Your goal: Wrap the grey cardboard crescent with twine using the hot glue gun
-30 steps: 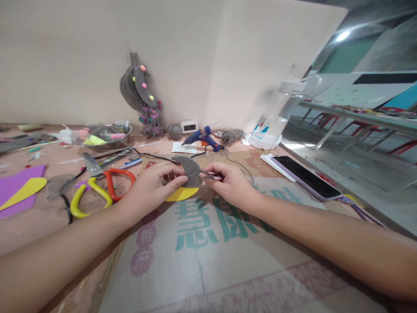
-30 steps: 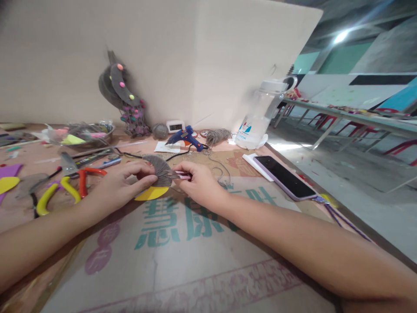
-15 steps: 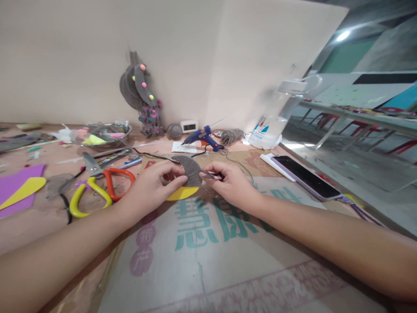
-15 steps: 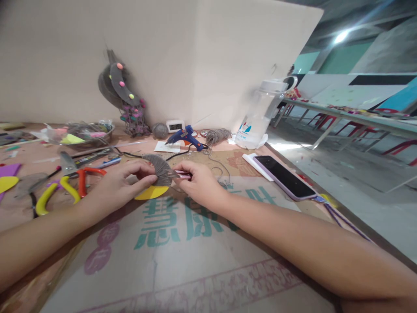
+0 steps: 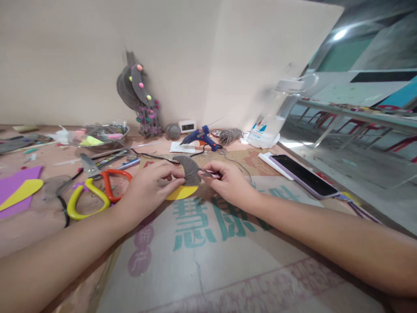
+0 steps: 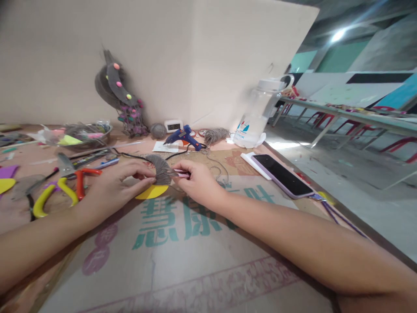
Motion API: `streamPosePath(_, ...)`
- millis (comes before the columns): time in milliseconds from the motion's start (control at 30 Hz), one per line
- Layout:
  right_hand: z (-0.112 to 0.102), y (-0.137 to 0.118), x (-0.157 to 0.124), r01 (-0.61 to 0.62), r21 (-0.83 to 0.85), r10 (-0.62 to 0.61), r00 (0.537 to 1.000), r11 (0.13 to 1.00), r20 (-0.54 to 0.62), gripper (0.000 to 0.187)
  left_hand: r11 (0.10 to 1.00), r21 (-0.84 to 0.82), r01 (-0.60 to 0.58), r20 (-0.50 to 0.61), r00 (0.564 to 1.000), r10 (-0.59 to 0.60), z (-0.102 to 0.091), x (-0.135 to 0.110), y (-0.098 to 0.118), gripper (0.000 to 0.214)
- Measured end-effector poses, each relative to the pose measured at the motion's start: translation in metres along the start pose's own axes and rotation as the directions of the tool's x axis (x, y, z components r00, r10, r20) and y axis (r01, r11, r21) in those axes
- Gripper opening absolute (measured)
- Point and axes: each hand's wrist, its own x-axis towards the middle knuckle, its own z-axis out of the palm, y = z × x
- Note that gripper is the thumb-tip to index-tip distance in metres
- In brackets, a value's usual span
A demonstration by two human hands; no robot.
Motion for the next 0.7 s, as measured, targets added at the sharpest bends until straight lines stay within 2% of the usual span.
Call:
streamPosePath(100,-0.0007,-0.0004,0.0003,-0.011,0.013,0.011,1.000,1.000,0.004,0.013,0.999,-0.003,-0.036,0.041,0.999,0.036,-0.0010,0.0011,0.0028,0.014)
streamPosePath(167,-0.0017,-0.0004,0.0006,-0.026,0.042,0.025,0.999,0.999,0.021,0.018,1.000,-0.019,0.000,0.067,0.998,0.001,-0.0016,0.0019,0.0037,0.019)
streamPosePath(267,-0.0030,-0.0005,0.0005,-0.075,0.103,0.066,0.994,0.992,0.090,0.025,0.984,-0.090,0.153,0.114,0.983,-0.143,-0.0019,0.0034,0.0017,0.029)
streamPosePath(367,-0.0028,-0.0009,-0.0002,-0.110,0.126,0.090,0.983,0.986,0.159,0.029,0.918,-0.266,0.295,0.147,0.953,-0.264,-0.0020,0.0055,-0.0025,0.031)
streamPosePath(433,-0.0020,-0.0011,-0.0003,-0.095,0.105,0.076,0.981,0.990,0.177,0.028,0.878,-0.339,0.337,0.203,0.938,-0.281,-0.0030,0.0068,-0.0037,0.030)
streamPosePath(533,-0.0002,-0.0002,0.0009,-0.072,0.062,0.059,0.980,0.996,0.190,0.028,0.870,-0.329,0.367,0.285,0.917,-0.279,-0.0057,0.0074,-0.0013,0.029)
streamPosePath(633,0.0009,0.0007,0.0011,-0.036,0.027,0.030,0.981,0.999,0.194,0.024,0.863,-0.297,0.409,0.299,0.898,-0.323,-0.0080,0.0069,0.0012,0.030)
streamPosePath(700,0.0001,0.0001,-0.0007,0.065,-0.030,-0.059,0.986,0.997,0.155,0.023,0.861,-0.272,0.431,0.287,0.890,-0.355,-0.0084,0.0068,0.0005,0.032)
